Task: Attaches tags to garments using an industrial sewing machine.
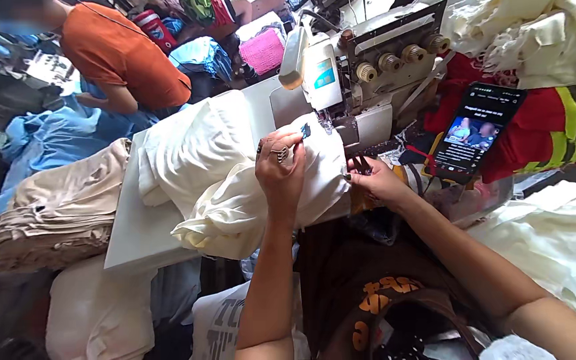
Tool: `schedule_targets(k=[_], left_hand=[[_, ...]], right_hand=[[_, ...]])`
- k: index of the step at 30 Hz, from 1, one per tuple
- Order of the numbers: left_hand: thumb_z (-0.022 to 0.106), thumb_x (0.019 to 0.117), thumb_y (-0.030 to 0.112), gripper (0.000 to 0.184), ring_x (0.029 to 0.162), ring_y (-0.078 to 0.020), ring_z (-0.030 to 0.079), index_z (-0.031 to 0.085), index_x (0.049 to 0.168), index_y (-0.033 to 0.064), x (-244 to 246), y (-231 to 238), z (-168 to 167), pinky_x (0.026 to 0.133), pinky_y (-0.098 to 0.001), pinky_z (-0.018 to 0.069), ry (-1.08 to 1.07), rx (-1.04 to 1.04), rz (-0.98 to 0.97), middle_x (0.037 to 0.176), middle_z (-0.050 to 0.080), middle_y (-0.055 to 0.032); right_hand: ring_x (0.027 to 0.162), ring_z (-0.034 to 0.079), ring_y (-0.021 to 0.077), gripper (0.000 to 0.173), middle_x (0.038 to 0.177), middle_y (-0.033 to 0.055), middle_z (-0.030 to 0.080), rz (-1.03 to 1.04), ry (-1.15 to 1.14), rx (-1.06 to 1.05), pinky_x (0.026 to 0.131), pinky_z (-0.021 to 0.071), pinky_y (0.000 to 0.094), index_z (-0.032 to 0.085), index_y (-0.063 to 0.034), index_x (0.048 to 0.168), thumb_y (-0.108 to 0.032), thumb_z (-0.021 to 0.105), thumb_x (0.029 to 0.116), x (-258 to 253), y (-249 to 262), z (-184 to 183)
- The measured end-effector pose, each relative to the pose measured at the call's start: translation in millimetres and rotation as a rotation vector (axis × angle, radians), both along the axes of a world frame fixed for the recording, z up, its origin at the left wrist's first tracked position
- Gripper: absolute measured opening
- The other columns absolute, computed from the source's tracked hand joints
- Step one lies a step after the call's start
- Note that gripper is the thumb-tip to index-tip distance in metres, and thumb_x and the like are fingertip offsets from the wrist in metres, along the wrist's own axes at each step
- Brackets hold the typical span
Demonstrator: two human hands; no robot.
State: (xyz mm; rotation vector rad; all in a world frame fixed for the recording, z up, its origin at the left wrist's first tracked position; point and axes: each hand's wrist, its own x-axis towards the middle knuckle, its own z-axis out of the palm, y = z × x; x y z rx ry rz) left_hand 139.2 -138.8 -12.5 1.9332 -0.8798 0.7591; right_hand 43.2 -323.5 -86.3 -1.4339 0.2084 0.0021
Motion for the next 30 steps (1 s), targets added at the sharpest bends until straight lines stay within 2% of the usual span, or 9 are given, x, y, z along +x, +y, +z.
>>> schedule_targets(k=[4,6,8,11,21,30], left_hand=[[0.070,0.0928,0.001,0.010,0.106,-0.0253,0.070,0.076,0.100,0.0002,-0.1,-16.4,-6.8,0.095,-0.0367,0.0531,-0.168,0.164,-0.066,0.110,0.075,-0.0143],[0.066,0.0957,0.002,0.012,0.110,-0.0276,0.070,0.075,0.103,-0.0001,2.2,-18.8,-15.3,0.094,-0.0402,0.0545,-0.232,0.310,-0.127,0.116,0.074,-0.0153],[0.063,0.0974,0.002,0.014,0.116,-0.0302,0.069,0.074,0.105,-0.0011,5.8,-19.3,-23.6,0.092,-0.0424,0.0568,-0.292,0.433,-0.157,0.119,0.074,-0.0166],[0.061,0.0973,0.001,0.014,0.112,-0.0315,0.071,0.073,0.105,-0.0011,8.2,-17.7,-30.1,0.084,-0.0421,0.0584,-0.361,0.516,-0.157,0.118,0.074,-0.0175],[0.060,0.0970,0.000,0.015,0.113,-0.0315,0.071,0.073,0.104,-0.0015,10.3,-13.6,-22.7,0.082,-0.0409,0.0596,-0.326,0.582,-0.213,0.120,0.073,-0.0175],[0.060,0.0975,0.001,0.016,0.106,-0.0320,0.073,0.073,0.105,-0.0016,11.9,-15.2,-22.7,0.076,-0.0419,0.0594,-0.330,0.576,-0.179,0.119,0.074,-0.0173]], right_hand=[[0.071,0.060,0.0035,0.019,0.085,0.0006,0.066,0.007,-0.032,-0.011,0.067,0.0526,0.0214,0.066,-0.0011,0.112,-0.002,0.070,0.0927,-13.0,4.0,-4.4],[0.074,0.061,0.0033,0.015,0.086,0.0007,0.066,0.015,-0.072,-0.052,0.069,0.0533,0.0211,0.067,-0.0016,0.107,-0.002,0.069,0.0924,-16.2,5.3,-2.4],[0.072,0.060,0.0030,0.012,0.085,0.0006,0.065,0.028,-0.092,-0.086,0.068,0.0524,0.0204,0.067,-0.0025,0.105,-0.002,0.069,0.0927,-16.8,4.9,-1.0],[0.069,0.059,0.0031,0.011,0.082,0.0006,0.064,0.042,-0.097,-0.106,0.065,0.0507,0.0205,0.067,-0.0032,0.103,-0.004,0.069,0.0924,-15.9,4.1,-1.0],[0.069,0.057,0.0029,0.010,0.080,0.0004,0.063,0.050,-0.092,-0.117,0.065,0.0492,0.0199,0.066,-0.0035,0.101,-0.004,0.070,0.0921,-13.1,4.5,-2.0],[0.068,0.056,0.0038,0.009,0.080,0.0010,0.062,0.053,-0.107,-0.140,0.063,0.0489,0.0207,0.066,-0.0036,0.100,-0.005,0.070,0.0923,-12.1,5.0,-2.9]])
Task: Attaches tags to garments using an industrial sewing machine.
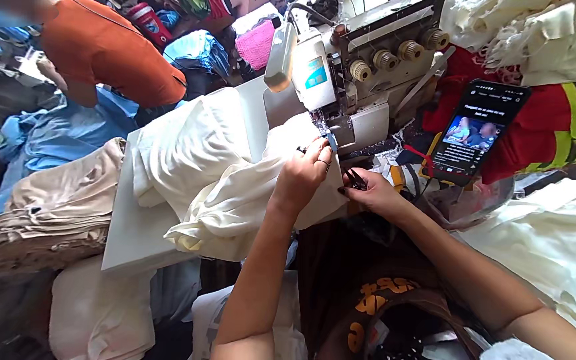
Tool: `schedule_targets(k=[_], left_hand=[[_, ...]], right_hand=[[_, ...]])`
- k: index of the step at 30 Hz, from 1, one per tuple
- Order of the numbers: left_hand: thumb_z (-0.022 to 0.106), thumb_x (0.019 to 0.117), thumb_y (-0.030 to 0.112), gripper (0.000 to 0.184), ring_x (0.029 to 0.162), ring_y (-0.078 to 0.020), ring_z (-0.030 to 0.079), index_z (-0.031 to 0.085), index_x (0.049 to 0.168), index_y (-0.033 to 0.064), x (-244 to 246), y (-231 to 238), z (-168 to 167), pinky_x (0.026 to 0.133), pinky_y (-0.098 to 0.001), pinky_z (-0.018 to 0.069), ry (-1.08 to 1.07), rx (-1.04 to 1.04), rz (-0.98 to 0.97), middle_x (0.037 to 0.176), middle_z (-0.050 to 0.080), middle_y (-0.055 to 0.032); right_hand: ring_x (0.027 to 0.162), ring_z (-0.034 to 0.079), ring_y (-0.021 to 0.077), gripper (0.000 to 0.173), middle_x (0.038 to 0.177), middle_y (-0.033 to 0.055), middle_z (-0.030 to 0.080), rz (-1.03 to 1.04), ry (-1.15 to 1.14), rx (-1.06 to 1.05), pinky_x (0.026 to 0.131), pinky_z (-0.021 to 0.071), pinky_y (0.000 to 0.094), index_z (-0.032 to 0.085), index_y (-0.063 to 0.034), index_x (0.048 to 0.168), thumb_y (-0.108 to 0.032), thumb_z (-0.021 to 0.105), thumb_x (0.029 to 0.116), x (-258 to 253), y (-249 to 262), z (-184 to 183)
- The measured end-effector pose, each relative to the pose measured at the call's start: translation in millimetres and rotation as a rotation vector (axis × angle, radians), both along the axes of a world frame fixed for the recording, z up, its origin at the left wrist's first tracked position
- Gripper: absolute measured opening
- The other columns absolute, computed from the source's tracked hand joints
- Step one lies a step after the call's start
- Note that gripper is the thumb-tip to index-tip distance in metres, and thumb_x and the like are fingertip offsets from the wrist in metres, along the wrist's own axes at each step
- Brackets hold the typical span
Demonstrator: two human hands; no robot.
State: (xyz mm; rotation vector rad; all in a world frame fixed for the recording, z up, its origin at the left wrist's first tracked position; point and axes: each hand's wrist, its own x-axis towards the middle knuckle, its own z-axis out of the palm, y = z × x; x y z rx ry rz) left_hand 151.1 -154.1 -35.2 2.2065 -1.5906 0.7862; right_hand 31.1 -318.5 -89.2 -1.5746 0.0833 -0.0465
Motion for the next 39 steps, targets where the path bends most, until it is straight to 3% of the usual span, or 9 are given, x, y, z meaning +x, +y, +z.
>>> schedule_targets(k=[5,9,10,12,13,15,25,31,39], left_hand=[[0.060,0.0966,-0.001,0.016,0.104,-0.0315,0.074,0.073,0.105,-0.0021,0.7,0.5,1.9,0.075,-0.0409,0.0595,0.027,-0.003,-0.008,0.119,0.074,-0.0176],[0.061,0.0984,0.004,0.017,0.118,-0.0311,0.069,0.075,0.107,0.0009,0.4,5.2,2.7,0.089,-0.0438,0.0569,0.077,-0.002,0.001,0.125,0.072,-0.0157],[0.062,0.0992,0.009,0.018,0.128,-0.0319,0.062,0.076,0.109,0.0038,-1.0,7.2,1.0,0.101,-0.0480,0.0511,0.069,-0.014,0.019,0.130,0.069,-0.0146],[0.064,0.0999,0.018,0.020,0.146,-0.0368,0.040,0.077,0.111,0.0090,-3.3,11.3,-0.3,0.122,-0.0610,0.0218,0.034,-0.041,0.040,0.145,0.058,-0.0144],[0.063,0.1004,0.023,0.022,0.150,-0.0380,0.033,0.077,0.113,0.0124,-3.9,12.9,-0.3,0.122,-0.0658,0.0124,-0.005,-0.042,0.057,0.149,0.055,-0.0138],[0.061,0.1019,0.030,0.027,0.152,-0.0373,0.030,0.076,0.119,0.0156,-6.9,14.4,-2.9,0.121,-0.0683,0.0079,-0.056,-0.030,0.095,0.151,0.054,-0.0112],[0.058,0.1028,0.030,0.033,0.148,-0.0357,0.038,0.072,0.128,0.0132,-12.5,13.7,-9.7,0.120,-0.0676,0.0106,-0.110,0.010,0.130,0.147,0.059,-0.0079],[0.061,0.1016,0.022,0.030,0.128,-0.0328,0.062,0.072,0.123,0.0055,-9.6,12.4,-11.1,0.114,-0.0582,0.0377,0.054,0.001,0.077,0.133,0.068,-0.0136],[0.061,0.1005,0.023,0.031,0.127,-0.0334,0.062,0.072,0.124,0.0060,-7.0,10.3,-11.5,0.110,-0.0566,0.0432,0.092,-0.023,0.079,0.132,0.068,-0.0142]], right_hand=[[0.068,0.056,0.0039,0.009,0.080,0.0008,0.062,0.000,0.008,-0.001,0.063,0.0485,0.0204,0.066,-0.0041,0.099,-0.004,0.070,0.0917,0.3,-0.2,0.0],[0.067,0.056,0.0039,0.010,0.081,0.0010,0.062,0.005,0.027,0.008,0.062,0.0486,0.0207,0.065,-0.0033,0.102,-0.004,0.069,0.0924,-1.0,0.1,0.1],[0.066,0.056,0.0031,0.010,0.081,0.0005,0.062,0.004,0.036,0.018,0.061,0.0479,0.0195,0.065,-0.0032,0.102,-0.003,0.069,0.0926,-1.3,0.2,1.2],[0.064,0.054,0.0021,0.010,0.080,-0.0004,0.061,0.003,0.035,0.034,0.059,0.0465,0.0181,0.065,-0.0033,0.102,-0.003,0.069,0.0927,-1.2,0.0,1.0],[0.063,0.053,0.0020,0.010,0.079,-0.0004,0.061,0.004,0.028,0.039,0.059,0.0462,0.0181,0.065,-0.0033,0.102,-0.003,0.069,0.0924,-1.0,-0.1,-0.4],[0.064,0.054,0.0026,0.011,0.079,-0.0001,0.060,0.008,0.017,0.041,0.059,0.0464,0.0186,0.065,-0.0033,0.102,-0.003,0.069,0.0924,-1.1,-0.2,-2.2],[0.068,0.056,0.0040,0.010,0.081,0.0010,0.061,-0.013,0.046,0.019,0.063,0.0496,0.0204,0.065,-0.0031,0.102,-0.002,0.069,0.0926,-2.5,-0.7,2.6],[0.068,0.056,0.0036,0.010,0.080,0.0001,0.061,-0.014,0.017,0.008,0.065,0.0500,0.0207,0.065,-0.0029,0.102,-0.003,0.069,0.0924,-3.6,-0.6,1.9],[0.071,0.058,0.0047,0.010,0.083,0.0010,0.062,-0.051,0.025,-0.001,0.066,0.0508,0.0212,0.066,-0.0032,0.102,-0.003,0.069,0.0925,-2.1,1.3,6.2]])
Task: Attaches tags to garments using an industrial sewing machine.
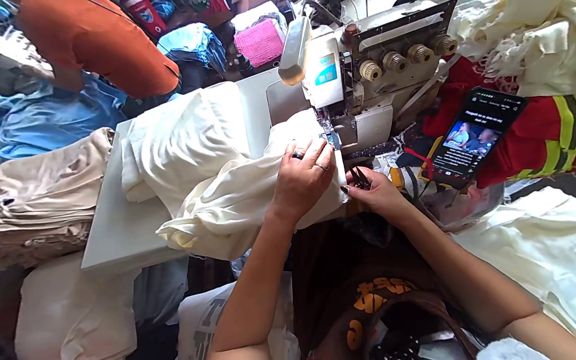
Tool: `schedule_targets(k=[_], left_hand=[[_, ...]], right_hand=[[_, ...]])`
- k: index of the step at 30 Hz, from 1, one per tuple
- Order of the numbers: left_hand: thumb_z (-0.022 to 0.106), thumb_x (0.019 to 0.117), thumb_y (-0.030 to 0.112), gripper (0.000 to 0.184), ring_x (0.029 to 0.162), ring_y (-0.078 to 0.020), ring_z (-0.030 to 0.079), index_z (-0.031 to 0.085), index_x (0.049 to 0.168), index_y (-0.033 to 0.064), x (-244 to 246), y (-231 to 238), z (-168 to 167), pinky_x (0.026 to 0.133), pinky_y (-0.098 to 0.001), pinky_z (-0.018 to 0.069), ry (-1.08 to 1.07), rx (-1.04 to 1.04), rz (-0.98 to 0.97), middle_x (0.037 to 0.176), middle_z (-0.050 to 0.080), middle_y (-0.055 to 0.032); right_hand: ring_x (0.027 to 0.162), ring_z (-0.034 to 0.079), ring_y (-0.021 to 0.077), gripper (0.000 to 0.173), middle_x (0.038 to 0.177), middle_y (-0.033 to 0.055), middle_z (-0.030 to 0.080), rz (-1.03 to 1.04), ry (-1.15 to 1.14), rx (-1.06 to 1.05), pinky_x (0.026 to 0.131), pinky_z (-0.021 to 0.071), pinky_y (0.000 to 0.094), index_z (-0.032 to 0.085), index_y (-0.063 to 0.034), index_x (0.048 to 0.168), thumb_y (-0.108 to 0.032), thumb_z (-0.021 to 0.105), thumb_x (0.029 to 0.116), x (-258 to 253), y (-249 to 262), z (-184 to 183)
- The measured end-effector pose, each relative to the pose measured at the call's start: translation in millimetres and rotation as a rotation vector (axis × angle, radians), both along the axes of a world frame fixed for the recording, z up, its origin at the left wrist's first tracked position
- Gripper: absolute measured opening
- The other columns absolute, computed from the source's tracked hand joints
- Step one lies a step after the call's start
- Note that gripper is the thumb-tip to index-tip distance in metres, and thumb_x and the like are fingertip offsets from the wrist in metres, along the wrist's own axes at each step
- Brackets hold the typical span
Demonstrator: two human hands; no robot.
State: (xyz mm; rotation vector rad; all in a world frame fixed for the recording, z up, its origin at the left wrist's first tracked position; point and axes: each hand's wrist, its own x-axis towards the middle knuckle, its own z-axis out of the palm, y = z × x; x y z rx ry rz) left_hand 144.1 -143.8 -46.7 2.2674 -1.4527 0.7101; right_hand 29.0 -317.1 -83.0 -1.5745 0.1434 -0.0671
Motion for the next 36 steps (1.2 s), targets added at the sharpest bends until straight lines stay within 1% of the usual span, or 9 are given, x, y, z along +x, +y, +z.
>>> schedule_targets(k=[10,17,22,24,26,29,31,34,36], left_hand=[[0.060,0.1019,0.032,0.039,0.134,-0.0325,0.057,0.069,0.126,0.0024,13.5,3.8,-4.1,0.117,-0.0568,0.0373,0.053,-0.024,-0.025,0.137,0.065,-0.0155],[0.054,0.1045,0.033,0.043,0.138,-0.0319,0.054,0.067,0.131,0.0025,12.4,4.5,3.8,0.118,-0.0553,0.0340,0.081,0.005,0.004,0.143,0.062,-0.0152],[0.047,0.1065,0.036,0.042,0.136,-0.0288,0.057,0.072,0.128,0.0096,41.9,-6.8,12.0,0.116,-0.0535,0.0388,0.188,0.005,0.120,0.139,0.066,-0.0077],[0.042,0.1083,0.035,0.042,0.141,-0.0268,0.051,0.068,0.134,0.0145,50.0,-11.0,17.2,0.120,-0.0546,0.0317,0.291,0.044,0.242,0.144,0.063,-0.0031],[0.042,0.1074,0.032,0.044,0.147,-0.0293,0.042,0.061,0.143,0.0151,49.1,-11.7,14.6,0.122,-0.0560,0.0272,0.360,0.051,0.377,0.153,0.055,-0.0044],[0.043,0.1078,0.025,0.047,0.148,-0.0363,0.040,0.051,0.150,0.0046,16.7,-4.1,0.7,0.115,-0.0535,0.0401,0.388,-0.105,0.472,0.163,0.039,-0.0154],[0.043,0.1087,0.024,0.047,0.144,-0.0311,0.046,0.049,0.150,0.0034,-15.7,1.8,-13.0,0.110,-0.0465,0.0473,0.377,-0.226,0.461,0.165,0.033,-0.0161],[0.057,0.1039,0.019,0.031,0.129,-0.0256,0.062,0.071,0.125,0.0023,-51.3,16.9,-15.3,0.104,-0.0411,0.0538,0.321,-0.432,0.411,0.144,0.061,-0.0149],[0.062,0.0996,0.016,0.026,0.119,-0.0275,0.066,0.072,0.117,0.0007,-41.3,32.7,1.9,0.102,-0.0447,0.0523,0.277,-0.463,0.462,0.126,0.070,-0.0152]], right_hand=[[0.072,0.058,0.0051,0.018,0.087,0.0021,0.063,-0.078,-0.065,-0.058,0.066,0.0507,0.0212,0.066,-0.0031,0.110,-0.003,0.068,0.0920,4.2,8.2,2.2],[0.075,0.060,0.0033,0.020,0.093,0.0027,0.067,-0.153,-0.156,-0.292,0.068,0.0523,0.0206,0.068,-0.0046,0.114,-0.007,0.064,0.0947,3.4,16.7,8.2],[0.085,0.071,0.0261,0.018,0.102,0.0150,0.071,-0.233,-0.329,-0.747,0.072,0.0594,0.0456,0.070,-0.0008,0.111,-0.006,0.067,0.0934,36.7,25.0,31.8],[0.083,0.071,0.0286,0.013,0.097,0.0149,0.071,-0.255,-0.363,-0.862,0.068,0.0584,0.0474,0.071,-0.0015,0.102,-0.009,0.069,0.0922,51.7,31.7,41.9],[0.079,0.071,0.0297,0.010,0.093,0.0145,0.070,-0.267,-0.397,-0.964,0.063,0.0571,0.0474,0.070,-0.0030,0.099,-0.010,0.069,0.0918,61.1,36.6,46.0],[0.079,0.071,0.0301,0.009,0.093,0.0142,0.070,-0.217,-0.412,-0.995,0.062,0.0573,0.0477,0.071,-0.0042,0.100,-0.011,0.070,0.0935,57.6,37.3,43.3],[0.081,0.071,0.0293,0.011,0.093,0.0135,0.069,-0.128,-0.383,-0.946,0.065,0.0584,0.0486,0.071,-0.0037,0.100,-0.014,0.069,0.0956,47.4,30.2,33.3],[0.084,0.070,0.0275,0.017,0.094,0.0123,0.069,0.036,-0.251,-0.825,0.073,0.0579,0.0513,0.070,-0.0037,0.100,-0.021,0.070,0.0962,32.1,6.8,23.2],[0.088,0.069,0.0303,0.029,0.101,0.0147,0.070,0.105,-0.150,-0.806,0.076,0.0563,0.0562,0.069,-0.0039,0.110,-0.028,0.073,0.0943,25.2,-10.8,31.5]])
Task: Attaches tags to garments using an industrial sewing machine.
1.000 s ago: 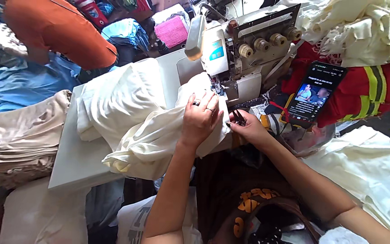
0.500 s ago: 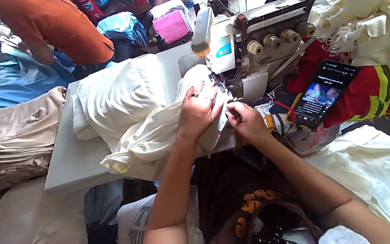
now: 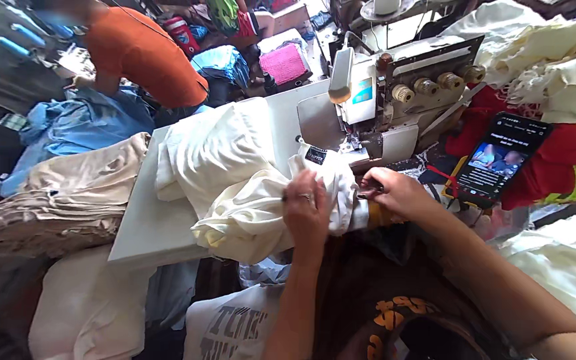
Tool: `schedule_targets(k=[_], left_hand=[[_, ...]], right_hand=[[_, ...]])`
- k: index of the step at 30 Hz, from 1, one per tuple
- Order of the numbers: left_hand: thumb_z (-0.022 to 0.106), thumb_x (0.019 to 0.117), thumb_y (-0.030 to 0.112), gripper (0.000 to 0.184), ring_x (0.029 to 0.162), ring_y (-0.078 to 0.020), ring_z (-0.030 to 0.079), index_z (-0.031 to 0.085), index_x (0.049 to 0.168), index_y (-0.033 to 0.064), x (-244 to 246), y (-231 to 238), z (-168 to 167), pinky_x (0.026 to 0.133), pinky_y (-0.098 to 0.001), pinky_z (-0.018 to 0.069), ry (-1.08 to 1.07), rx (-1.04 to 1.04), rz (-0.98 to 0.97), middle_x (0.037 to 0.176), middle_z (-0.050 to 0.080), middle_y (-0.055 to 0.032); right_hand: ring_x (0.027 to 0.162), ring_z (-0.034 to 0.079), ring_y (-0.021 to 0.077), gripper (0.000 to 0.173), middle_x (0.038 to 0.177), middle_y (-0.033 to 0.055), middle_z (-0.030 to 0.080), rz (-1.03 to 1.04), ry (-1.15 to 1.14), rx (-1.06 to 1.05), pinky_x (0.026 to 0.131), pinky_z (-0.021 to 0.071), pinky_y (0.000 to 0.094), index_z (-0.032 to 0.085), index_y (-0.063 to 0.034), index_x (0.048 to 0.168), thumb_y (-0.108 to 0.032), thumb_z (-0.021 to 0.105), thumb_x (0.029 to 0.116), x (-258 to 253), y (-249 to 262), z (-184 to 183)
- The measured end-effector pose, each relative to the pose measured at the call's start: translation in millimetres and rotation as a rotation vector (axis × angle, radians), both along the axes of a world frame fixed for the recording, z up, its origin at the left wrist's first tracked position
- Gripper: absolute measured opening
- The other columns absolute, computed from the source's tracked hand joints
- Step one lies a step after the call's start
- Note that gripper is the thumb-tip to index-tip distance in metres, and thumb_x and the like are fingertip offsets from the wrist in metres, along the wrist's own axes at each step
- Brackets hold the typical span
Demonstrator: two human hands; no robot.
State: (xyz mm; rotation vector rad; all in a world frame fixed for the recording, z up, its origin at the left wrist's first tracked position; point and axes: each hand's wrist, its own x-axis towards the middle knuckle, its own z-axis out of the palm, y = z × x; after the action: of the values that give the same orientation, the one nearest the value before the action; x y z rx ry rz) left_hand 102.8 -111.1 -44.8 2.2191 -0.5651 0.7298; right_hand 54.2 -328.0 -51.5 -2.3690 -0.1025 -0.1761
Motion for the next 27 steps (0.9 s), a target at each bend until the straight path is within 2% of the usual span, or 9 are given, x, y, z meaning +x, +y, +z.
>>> schedule_targets(k=[3,5,7,9,12,18,21,24,27], left_hand=[[0.061,0.1021,0.021,0.040,0.125,-0.0330,0.059,0.060,0.131,-0.0058,62.1,15.5,22.1,0.104,-0.0479,0.0486,0.179,-0.072,-0.105,0.133,0.063,-0.0233],[0.062,0.1015,0.026,0.050,0.130,-0.0311,0.057,0.053,0.140,-0.0062,107.8,14.3,19.2,0.109,-0.0473,0.0464,0.378,-0.142,-0.268,0.137,0.060,-0.0242],[0.069,0.0958,0.017,0.031,0.112,-0.0222,0.066,0.068,0.121,-0.0013,126.5,9.9,18.0,0.100,-0.0439,0.0524,0.522,-0.182,-0.316,0.117,0.070,-0.0163],[0.073,0.0930,0.011,0.012,0.088,-0.0105,0.069,0.074,0.102,0.0020,120.1,11.7,27.4,0.085,-0.0339,0.0568,0.582,-0.229,-0.258,0.095,0.074,-0.0068],[0.072,0.0937,0.008,0.009,0.079,-0.0036,0.065,0.072,0.101,0.0024,93.8,26.4,37.5,0.078,-0.0253,0.0552,0.574,-0.352,-0.227,0.091,0.072,-0.0011],[0.077,0.0895,0.007,0.010,0.074,-0.0003,0.066,0.072,0.098,0.0051,66.0,40.5,54.6,0.072,-0.0204,0.0555,0.513,-0.436,-0.199,0.085,0.073,0.0030],[0.080,0.0861,0.007,0.012,0.080,-0.0004,0.067,0.072,0.095,0.0058,64.1,42.2,66.4,0.074,-0.0202,0.0562,0.434,-0.439,-0.202,0.090,0.074,0.0029],[0.083,0.0828,0.008,0.013,0.106,-0.0104,0.064,0.073,0.089,0.0034,72.5,48.3,77.6,0.090,-0.0275,0.0553,0.335,-0.437,-0.222,0.112,0.069,-0.0063],[0.085,0.0811,0.013,0.015,0.110,-0.0104,0.063,0.073,0.085,0.0057,72.9,50.0,90.3,0.091,-0.0279,0.0544,0.323,-0.396,-0.217,0.119,0.067,-0.0063]], right_hand=[[0.099,0.068,0.0315,0.040,0.118,0.0146,0.066,0.010,0.081,-0.017,0.083,0.0546,0.0601,0.058,-0.0092,0.131,-0.035,0.065,0.1008,-5.9,-14.0,26.6],[0.098,0.069,0.0286,0.034,0.118,0.0122,0.066,0.002,-0.031,-0.051,0.083,0.0563,0.0569,0.056,-0.0105,0.133,-0.029,0.059,0.1042,-4.6,-13.9,39.6],[0.089,0.069,0.0282,0.030,0.110,0.0123,0.067,-0.026,-0.189,-0.126,0.075,0.0571,0.0539,0.063,-0.0084,0.126,-0.023,0.065,0.1002,1.0,-9.8,50.0],[0.085,0.070,0.0308,0.028,0.104,0.0139,0.069,-0.053,-0.310,-0.223,0.070,0.0578,0.0531,0.070,-0.0067,0.119,-0.019,0.072,0.0944,10.6,-6.1,54.1],[0.080,0.068,0.0359,0.024,0.095,0.0175,0.067,-0.065,-0.414,-0.397,0.066,0.0567,0.0527,0.072,-0.0036,0.112,-0.018,0.074,0.0927,27.6,0.7,48.2],[0.074,0.067,0.0389,0.013,0.087,0.0193,0.064,-0.015,-0.488,-0.573,0.058,0.0538,0.0514,0.069,-0.0018,0.098,-0.014,0.064,0.0985,58.5,25.8,45.7],[0.071,0.068,0.0355,0.015,0.084,0.0161,0.066,-0.046,-0.518,-0.462,0.056,0.0542,0.0514,0.069,-0.0042,0.095,-0.016,0.060,0.1006,66.7,33.1,45.0],[0.079,0.069,0.0296,0.019,0.090,0.0109,0.070,-0.061,-0.399,-0.142,0.067,0.0551,0.0543,0.073,-0.0089,0.105,-0.023,0.063,0.1005,64.9,36.7,70.3],[0.077,0.066,0.0223,0.023,0.087,0.0065,0.070,0.061,-0.227,0.132,0.073,0.0539,0.0517,0.073,-0.0100,0.108,-0.029,0.069,0.0967,62.5,42.5,95.5]])
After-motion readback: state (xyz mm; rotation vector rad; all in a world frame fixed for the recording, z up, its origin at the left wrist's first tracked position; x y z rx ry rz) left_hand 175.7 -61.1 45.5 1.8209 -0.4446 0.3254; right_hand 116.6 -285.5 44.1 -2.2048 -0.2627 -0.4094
